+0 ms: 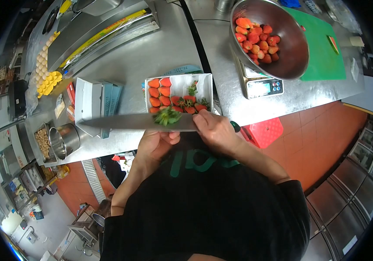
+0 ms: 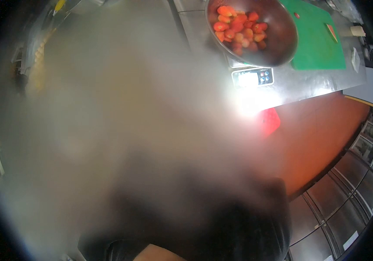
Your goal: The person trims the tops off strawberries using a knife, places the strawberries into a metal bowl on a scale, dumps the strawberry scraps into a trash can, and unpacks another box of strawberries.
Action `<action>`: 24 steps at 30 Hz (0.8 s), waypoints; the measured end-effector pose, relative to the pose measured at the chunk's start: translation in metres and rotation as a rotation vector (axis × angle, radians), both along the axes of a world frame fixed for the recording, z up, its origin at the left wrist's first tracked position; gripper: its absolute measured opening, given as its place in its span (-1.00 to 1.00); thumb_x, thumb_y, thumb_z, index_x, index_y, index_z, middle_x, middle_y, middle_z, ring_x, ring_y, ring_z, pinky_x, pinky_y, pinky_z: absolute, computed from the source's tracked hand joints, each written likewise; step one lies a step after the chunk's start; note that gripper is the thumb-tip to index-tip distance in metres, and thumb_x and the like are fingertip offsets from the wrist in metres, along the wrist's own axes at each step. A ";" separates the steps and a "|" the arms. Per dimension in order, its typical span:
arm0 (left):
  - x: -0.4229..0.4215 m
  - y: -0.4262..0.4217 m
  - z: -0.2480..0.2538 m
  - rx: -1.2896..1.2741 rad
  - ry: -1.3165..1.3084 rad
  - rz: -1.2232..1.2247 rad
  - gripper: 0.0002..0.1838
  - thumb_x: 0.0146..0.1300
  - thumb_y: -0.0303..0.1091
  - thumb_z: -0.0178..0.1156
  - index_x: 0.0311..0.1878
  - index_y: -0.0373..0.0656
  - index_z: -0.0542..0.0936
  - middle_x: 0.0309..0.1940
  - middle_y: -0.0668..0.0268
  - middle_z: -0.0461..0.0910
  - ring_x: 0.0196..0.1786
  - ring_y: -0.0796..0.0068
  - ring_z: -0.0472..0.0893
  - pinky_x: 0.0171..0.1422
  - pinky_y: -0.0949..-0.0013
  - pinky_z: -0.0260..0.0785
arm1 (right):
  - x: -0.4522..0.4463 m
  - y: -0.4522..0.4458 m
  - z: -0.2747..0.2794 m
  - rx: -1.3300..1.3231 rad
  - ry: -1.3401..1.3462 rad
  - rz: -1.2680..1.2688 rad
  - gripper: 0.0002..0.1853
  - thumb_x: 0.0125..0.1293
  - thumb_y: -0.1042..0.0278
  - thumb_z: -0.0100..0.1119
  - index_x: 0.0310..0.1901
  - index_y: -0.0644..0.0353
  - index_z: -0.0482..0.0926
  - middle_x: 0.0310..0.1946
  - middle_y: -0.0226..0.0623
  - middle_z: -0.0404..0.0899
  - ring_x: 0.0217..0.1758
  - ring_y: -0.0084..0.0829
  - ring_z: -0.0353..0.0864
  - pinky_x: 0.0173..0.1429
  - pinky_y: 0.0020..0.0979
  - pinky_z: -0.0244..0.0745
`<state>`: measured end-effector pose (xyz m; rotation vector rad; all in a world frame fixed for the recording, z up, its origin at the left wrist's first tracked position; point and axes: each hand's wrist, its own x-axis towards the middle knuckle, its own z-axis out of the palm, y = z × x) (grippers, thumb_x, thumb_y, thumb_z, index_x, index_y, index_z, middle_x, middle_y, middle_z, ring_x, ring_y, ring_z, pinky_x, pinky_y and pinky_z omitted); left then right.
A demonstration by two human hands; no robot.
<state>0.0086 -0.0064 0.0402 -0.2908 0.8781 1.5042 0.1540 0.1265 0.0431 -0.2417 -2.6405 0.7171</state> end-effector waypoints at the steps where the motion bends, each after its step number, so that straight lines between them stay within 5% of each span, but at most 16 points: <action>1: -0.004 -0.001 -0.005 0.002 -0.038 0.005 -0.69 0.31 -0.07 0.03 -0.23 -0.15 0.45 -0.51 0.35 0.44 -0.50 0.57 0.38 -0.46 0.48 0.18 | 0.003 0.002 -0.005 -0.111 -0.118 -0.019 -0.77 -0.03 0.54 0.15 -0.28 0.30 0.41 -0.37 -0.15 0.46 -0.44 -0.19 0.57 -0.43 -0.27 0.50; 6: -0.009 -0.001 0.011 -0.075 0.049 -0.087 -0.60 0.34 0.00 -0.01 -0.17 -0.21 0.44 -0.53 0.34 0.41 -0.50 0.56 0.37 -0.42 0.48 0.20 | 0.012 0.008 -0.023 -0.367 -0.281 -0.113 -0.85 0.20 0.43 0.12 -0.27 0.30 0.41 -0.51 -0.07 0.47 -0.46 -0.06 0.55 -0.42 -0.15 0.46; 12: -0.001 0.008 0.002 -0.019 0.310 -0.020 -0.71 0.29 -0.26 0.13 -0.05 -0.26 0.41 -0.28 0.16 0.58 -0.30 0.43 0.58 -0.23 0.40 0.44 | 0.005 0.003 0.002 -0.399 -0.093 -0.095 -0.82 0.14 0.49 0.19 -0.26 0.31 0.41 -0.46 -0.12 0.48 -0.46 -0.07 0.56 -0.42 -0.19 0.47; 17: 0.002 0.003 -0.009 0.018 0.400 -0.048 -0.71 0.30 -0.26 0.11 -0.04 -0.25 0.40 -0.32 0.18 0.57 -0.38 0.43 0.57 -0.29 0.42 0.44 | 0.001 -0.002 0.011 -0.457 -0.052 -0.067 -0.82 0.13 0.46 0.23 -0.30 0.30 0.43 -0.46 -0.14 0.50 -0.44 -0.11 0.55 -0.42 -0.25 0.46; 19: 0.001 0.004 -0.001 0.139 0.247 -0.071 -0.73 0.32 -0.25 0.08 -0.05 -0.23 0.41 -0.36 0.21 0.56 -0.42 0.44 0.55 -0.32 0.42 0.42 | -0.001 0.002 0.010 -0.711 -0.025 0.035 -0.83 0.16 0.40 0.23 -0.38 0.30 0.45 -0.53 -0.17 0.48 -0.49 -0.23 0.53 -0.44 -0.33 0.42; 21: 0.004 0.005 0.006 0.132 0.274 -0.104 -0.71 0.34 -0.19 0.03 -0.03 -0.18 0.41 -0.42 0.23 0.53 -0.47 0.46 0.50 -0.37 0.44 0.37 | 0.001 0.010 0.010 -1.090 -0.257 0.034 -0.76 0.27 0.23 0.16 -0.37 0.27 0.53 -0.62 -0.38 0.44 -0.59 -0.63 0.41 -0.50 -0.51 0.31; 23: 0.005 0.006 0.012 0.060 0.184 -0.034 -0.69 0.36 -0.14 -0.01 -0.01 -0.17 0.41 -0.46 0.23 0.50 -0.51 0.47 0.45 -0.42 0.45 0.31 | 0.001 0.027 0.016 -1.429 -0.525 -0.009 -0.75 0.30 0.19 0.14 -0.35 0.24 0.55 -0.63 -0.45 0.42 -0.61 -0.71 0.36 -0.53 -0.59 0.26; 24: 0.005 0.004 0.013 0.042 0.169 -0.005 -0.67 0.37 -0.10 -0.04 0.01 -0.15 0.41 -0.49 0.23 0.45 -0.55 0.47 0.41 -0.46 0.45 0.26 | 0.003 0.032 0.007 -1.422 -0.449 -0.002 -0.75 0.30 0.18 0.13 -0.36 0.21 0.56 -0.64 -0.47 0.41 -0.64 -0.74 0.33 -0.56 -0.65 0.21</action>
